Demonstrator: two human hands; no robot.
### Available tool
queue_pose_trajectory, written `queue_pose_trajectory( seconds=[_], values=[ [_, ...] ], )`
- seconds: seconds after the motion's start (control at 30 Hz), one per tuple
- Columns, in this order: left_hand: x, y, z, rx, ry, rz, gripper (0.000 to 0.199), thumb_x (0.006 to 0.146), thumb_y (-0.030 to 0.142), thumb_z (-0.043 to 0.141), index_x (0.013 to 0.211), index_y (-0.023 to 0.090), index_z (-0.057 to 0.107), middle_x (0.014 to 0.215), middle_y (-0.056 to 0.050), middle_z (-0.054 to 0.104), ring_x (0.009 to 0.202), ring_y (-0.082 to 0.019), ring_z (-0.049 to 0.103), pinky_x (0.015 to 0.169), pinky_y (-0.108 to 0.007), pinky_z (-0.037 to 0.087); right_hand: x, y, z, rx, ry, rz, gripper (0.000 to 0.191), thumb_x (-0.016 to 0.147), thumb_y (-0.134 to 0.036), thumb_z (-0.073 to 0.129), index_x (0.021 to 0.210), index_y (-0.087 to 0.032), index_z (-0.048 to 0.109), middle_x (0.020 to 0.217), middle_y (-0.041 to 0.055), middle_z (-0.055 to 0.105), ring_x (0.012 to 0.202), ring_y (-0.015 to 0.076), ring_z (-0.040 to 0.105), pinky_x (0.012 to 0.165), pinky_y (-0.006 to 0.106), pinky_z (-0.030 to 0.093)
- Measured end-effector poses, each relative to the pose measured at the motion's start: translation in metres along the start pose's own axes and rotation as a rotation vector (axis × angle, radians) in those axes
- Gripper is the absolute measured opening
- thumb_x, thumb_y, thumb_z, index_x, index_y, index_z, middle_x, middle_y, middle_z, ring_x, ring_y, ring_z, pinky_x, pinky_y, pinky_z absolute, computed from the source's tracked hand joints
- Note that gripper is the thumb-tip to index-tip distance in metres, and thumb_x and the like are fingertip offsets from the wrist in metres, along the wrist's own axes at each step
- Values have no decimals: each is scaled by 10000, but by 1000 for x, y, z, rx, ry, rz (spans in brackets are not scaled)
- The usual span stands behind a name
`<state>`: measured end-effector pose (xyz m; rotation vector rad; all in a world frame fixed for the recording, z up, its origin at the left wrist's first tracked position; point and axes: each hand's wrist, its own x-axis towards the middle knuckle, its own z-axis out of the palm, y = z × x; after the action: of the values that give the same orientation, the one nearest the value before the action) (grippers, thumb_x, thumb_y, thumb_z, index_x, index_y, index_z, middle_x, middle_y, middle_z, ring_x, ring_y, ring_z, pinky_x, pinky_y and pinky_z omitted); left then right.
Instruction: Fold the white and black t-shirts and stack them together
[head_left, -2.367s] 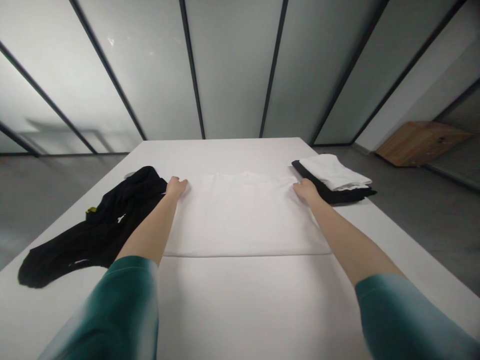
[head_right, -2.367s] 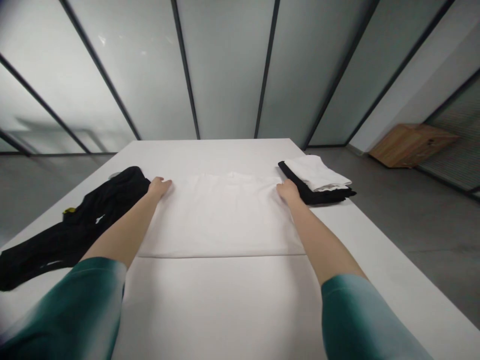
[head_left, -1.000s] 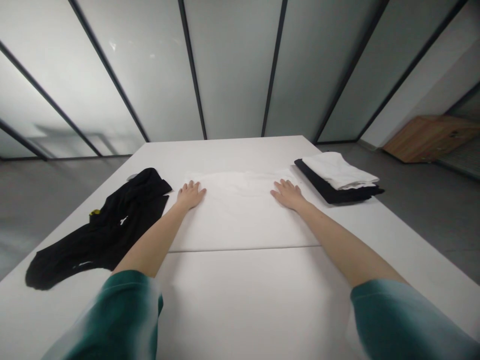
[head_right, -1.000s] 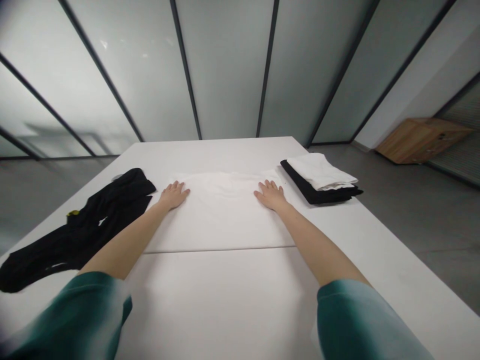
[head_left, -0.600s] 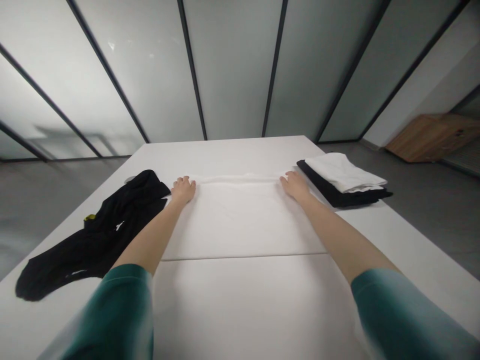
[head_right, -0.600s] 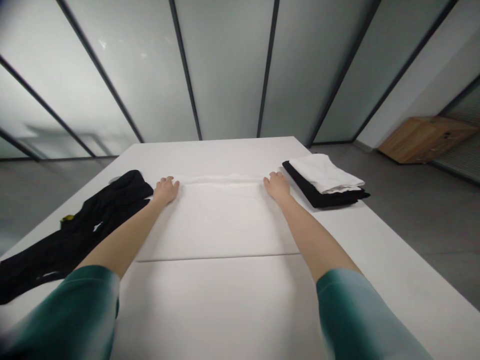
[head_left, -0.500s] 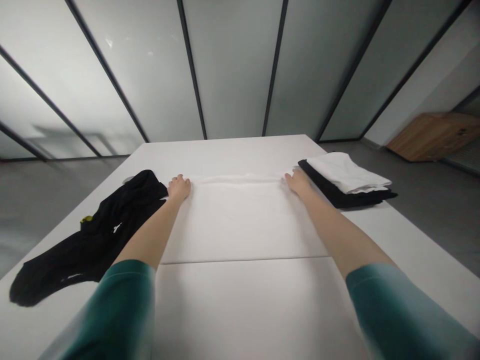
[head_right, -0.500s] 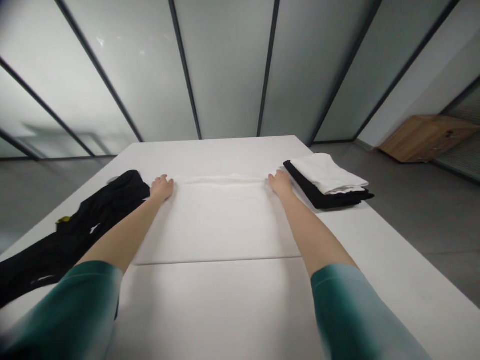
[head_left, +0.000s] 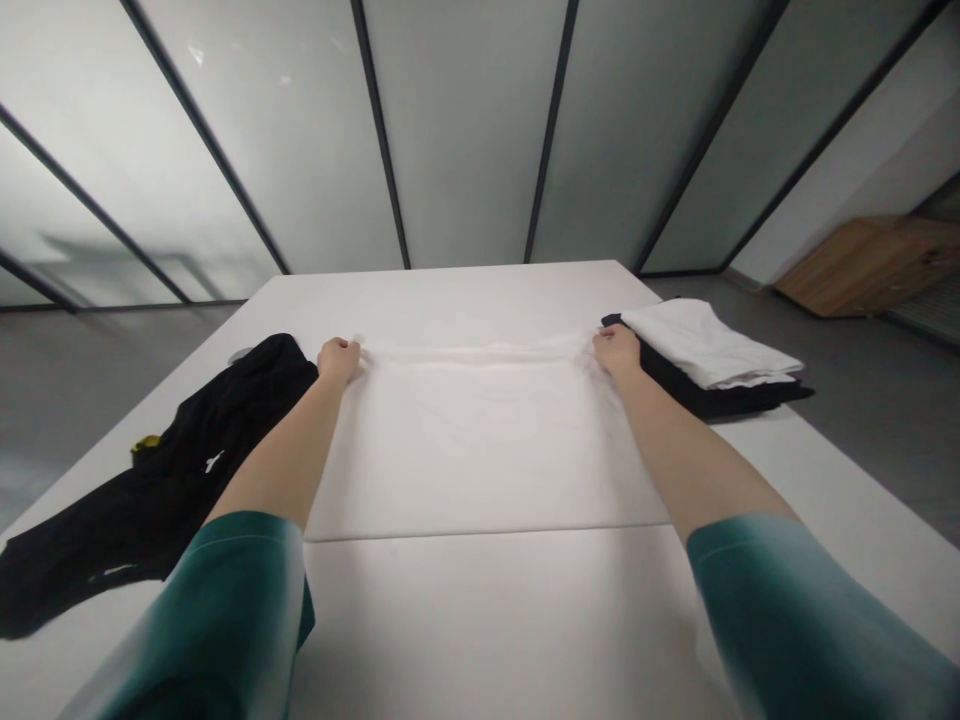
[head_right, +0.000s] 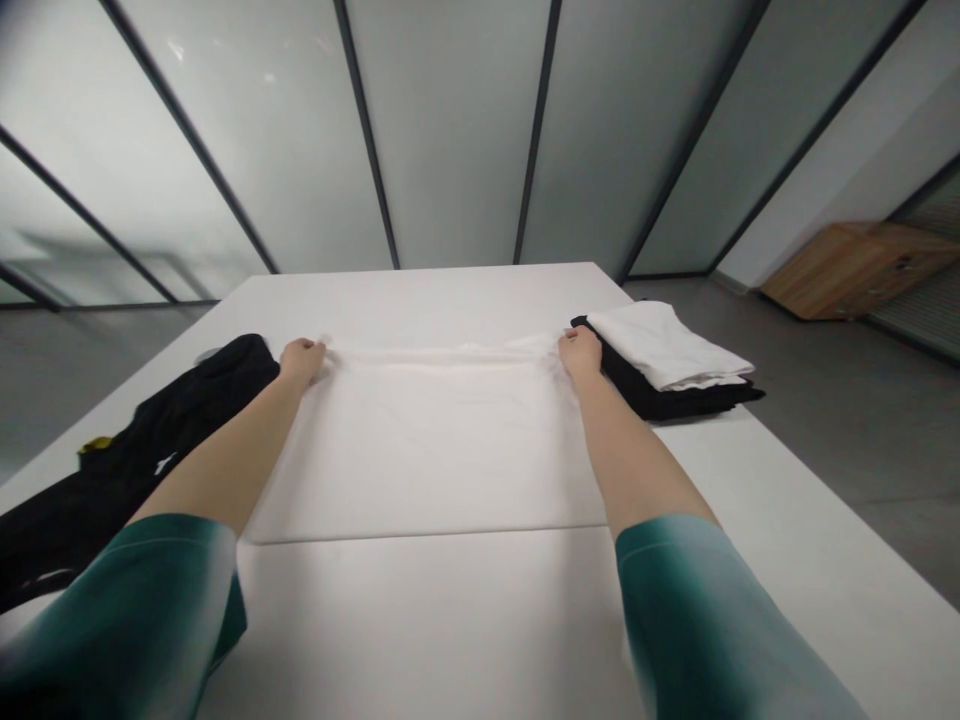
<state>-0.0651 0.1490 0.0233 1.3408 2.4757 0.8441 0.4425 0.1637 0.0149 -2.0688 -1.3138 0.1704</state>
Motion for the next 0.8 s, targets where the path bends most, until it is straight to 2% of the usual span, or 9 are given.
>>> queue_pose_trajectory(
  seconds=[0.07, 0.17, 0.23, 0.3, 0.4, 0.5, 0.63, 0.73, 0.8],
  values=[
    [2, -4, -1, -46, 35, 5, 152, 871, 303, 557, 869, 185, 651, 912, -114, 724, 938, -274, 685, 794, -346, 525, 1, -2, 0, 172, 32, 89, 65, 815, -146, 587, 782, -177, 633, 763, 79, 694, 814, 212, 665, 812, 318, 542],
    [4, -5, -1, -107, 25, -18, 138, 873, 284, 552, 836, 182, 638, 887, -99, 723, 911, -255, 685, 783, -322, 524, -1, -10, 3, 484, -41, 245, 135, 849, -114, 513, 749, -182, 571, 627, 35, 628, 601, 147, 613, 608, 245, 520],
    [4, -4, -2, -117, 18, -39, 133, 876, 265, 546, 853, 178, 644, 906, -103, 729, 929, -257, 687, 802, -325, 526, -3, -14, 5, 649, -80, 289, 114, 857, -98, 491, 830, -173, 572, 660, 31, 642, 574, 129, 615, 565, 223, 505],
    [1, -2, -4, -93, 17, -47, 142, 868, 235, 555, 948, 173, 655, 968, -115, 735, 984, -268, 684, 854, -349, 527, -4, -14, 6, 660, -94, 272, 160, 841, -104, 518, 974, -161, 586, 753, 48, 680, 638, 145, 659, 608, 246, 536],
    [-11, 5, -8, -15, 41, 58, 361, 852, 208, 573, 1208, 156, 599, 1156, -150, 704, 1134, -288, 640, 980, -406, 493, -9, -12, 4, 387, -80, 89, 395, 803, -149, 575, 1198, -132, 581, 992, 128, 719, 908, 234, 705, 839, 375, 568],
    [-41, 21, -3, 101, 50, 329, 500, 876, 272, 554, 1357, 141, 520, 1354, -177, 604, 1277, -308, 548, 1077, -447, 428, -28, -19, 5, 99, -100, -261, 521, 826, -227, 567, 1332, -104, 558, 1285, 204, 648, 1219, 313, 600, 1081, 473, 438],
    [-95, 43, 13, 266, -198, 688, 597, 937, 437, 490, 1470, 171, 452, 1527, -156, 474, 1412, -297, 432, 1160, -435, 339, -76, -37, 16, -114, -346, -686, 583, 926, -432, 485, 1443, -165, 512, 1511, 160, 504, 1416, 320, 428, 1174, 491, 328],
    [-120, 41, 19, 427, -388, 718, 703, 963, 600, 381, 1551, 216, 364, 1642, -135, 311, 1512, -329, 272, 1207, -488, 236, -104, -34, 15, -289, -483, -714, 619, 956, -560, 411, 1481, -240, 485, 1599, 112, 402, 1479, 334, 334, 1197, 522, 267],
    [-124, 30, 14, 504, -421, 653, 746, 965, 654, 317, 1576, 227, 331, 1669, -130, 244, 1536, -343, 203, 1220, -511, 184, -109, -21, 5, -366, -498, -650, 632, 967, -581, 378, 1497, -249, 469, 1621, 116, 361, 1494, 347, 303, 1205, 532, 234]
  ],
)
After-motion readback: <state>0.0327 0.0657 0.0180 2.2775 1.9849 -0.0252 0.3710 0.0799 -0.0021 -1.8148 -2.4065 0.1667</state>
